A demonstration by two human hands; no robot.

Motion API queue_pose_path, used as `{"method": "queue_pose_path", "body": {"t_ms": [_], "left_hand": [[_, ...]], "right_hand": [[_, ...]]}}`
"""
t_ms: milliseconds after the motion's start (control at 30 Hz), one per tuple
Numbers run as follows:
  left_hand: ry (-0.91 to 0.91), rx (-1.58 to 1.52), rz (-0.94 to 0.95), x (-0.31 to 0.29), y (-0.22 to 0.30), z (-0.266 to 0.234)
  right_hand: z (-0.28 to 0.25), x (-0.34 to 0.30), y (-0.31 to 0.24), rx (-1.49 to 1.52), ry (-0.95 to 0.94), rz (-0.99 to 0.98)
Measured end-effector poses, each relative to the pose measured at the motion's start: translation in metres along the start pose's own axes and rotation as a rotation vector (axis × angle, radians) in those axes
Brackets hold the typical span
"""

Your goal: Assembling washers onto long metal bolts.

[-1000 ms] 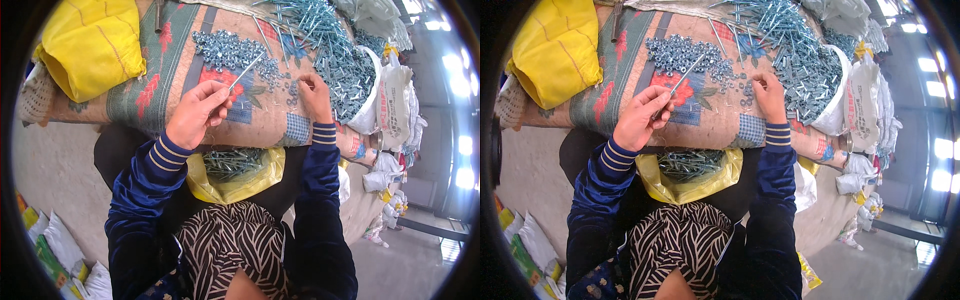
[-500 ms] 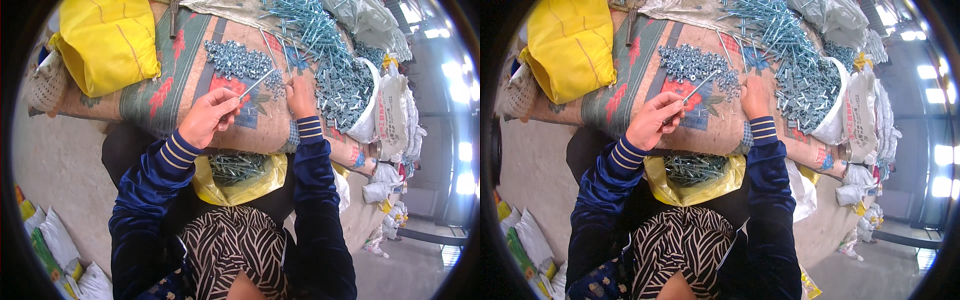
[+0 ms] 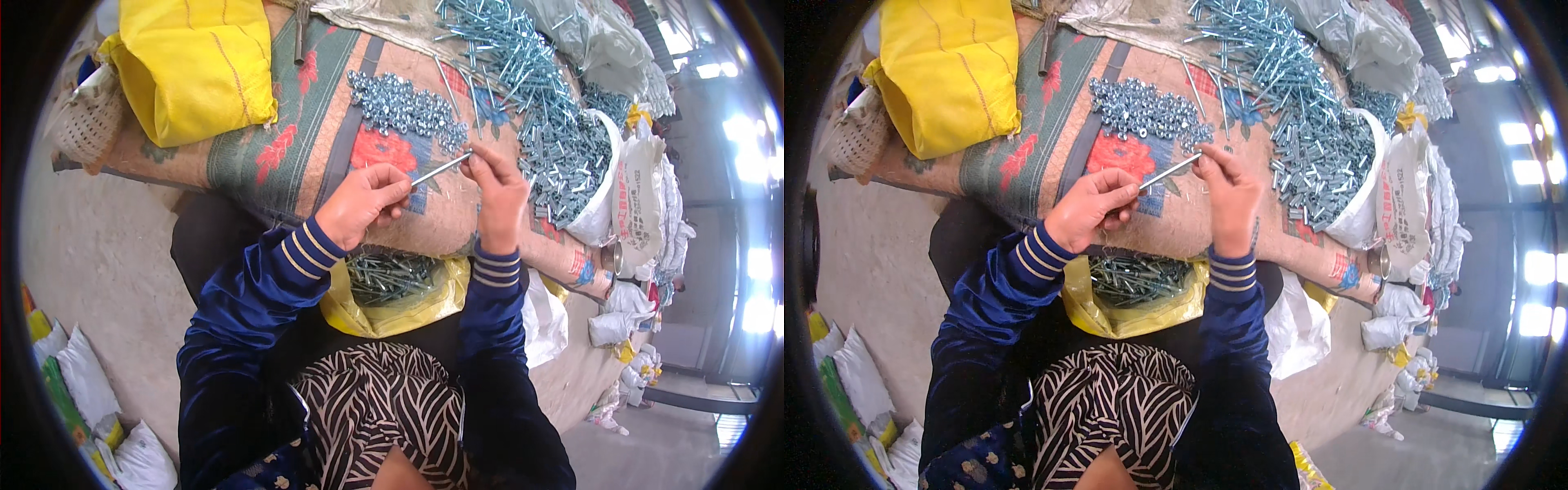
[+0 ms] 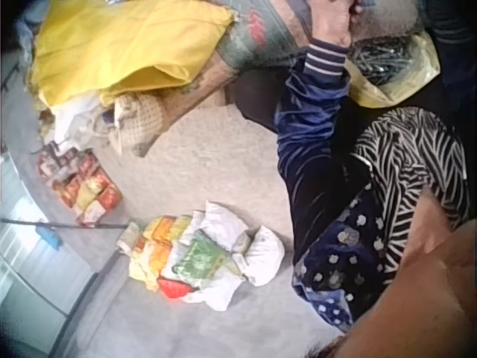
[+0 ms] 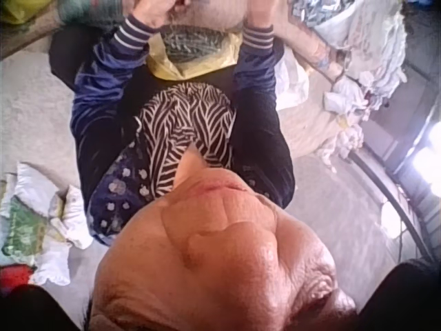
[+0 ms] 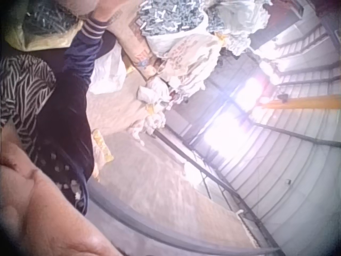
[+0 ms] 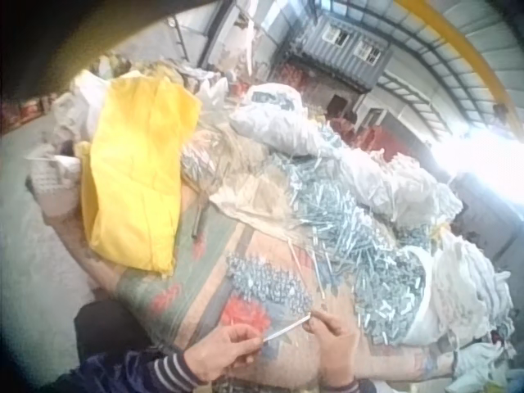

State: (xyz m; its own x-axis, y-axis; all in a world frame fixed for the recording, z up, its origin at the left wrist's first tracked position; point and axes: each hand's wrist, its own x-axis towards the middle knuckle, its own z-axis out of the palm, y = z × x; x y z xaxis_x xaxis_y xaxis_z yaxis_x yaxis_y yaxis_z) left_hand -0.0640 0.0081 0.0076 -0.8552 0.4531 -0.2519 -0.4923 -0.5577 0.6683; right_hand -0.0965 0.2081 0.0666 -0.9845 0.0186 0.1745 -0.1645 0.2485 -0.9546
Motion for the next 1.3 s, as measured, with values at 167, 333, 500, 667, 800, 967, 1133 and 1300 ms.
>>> {"method": "queue_pose_path", "body": {"t_ms": [167,333,500,667,800,967,1133,1300], "left_hand": [[0.030,-0.146,0.094,-0.011,0.018,0.008],[0.074,-0.074,0.115,-0.005,0.016,0.005],[0.065,-0.081,0.095,-0.014,0.016,0.002],[0.037,0.000,0.096,-0.015,0.015,-0.002],[-0.005,0.033,0.052,-0.012,0.014,0.002],[-0.052,0.011,0.039,-0.012,0.016,0.002],[-0.080,0.013,0.028,-0.017,0.014,0.001],[-0.133,0.002,-0.019,-0.019,0.015,0.000]], "right_hand": [[0.025,0.017,-0.014,-0.446,0.106,-0.589],[0.007,0.058,0.082,-1.030,0.042,-0.378],[0.011,0.050,0.057,-1.186,0.038,-0.531],[-0.004,0.043,0.030,0.043,-0.072,0.085],[-0.002,0.028,-0.002,0.306,-0.205,0.156],[-0.011,0.021,-0.003,0.464,-0.226,0.212],[-0.013,0.015,-0.008,0.443,-0.214,0.167],[-0.014,0.009,-0.012,0.425,-0.216,0.112]]}}
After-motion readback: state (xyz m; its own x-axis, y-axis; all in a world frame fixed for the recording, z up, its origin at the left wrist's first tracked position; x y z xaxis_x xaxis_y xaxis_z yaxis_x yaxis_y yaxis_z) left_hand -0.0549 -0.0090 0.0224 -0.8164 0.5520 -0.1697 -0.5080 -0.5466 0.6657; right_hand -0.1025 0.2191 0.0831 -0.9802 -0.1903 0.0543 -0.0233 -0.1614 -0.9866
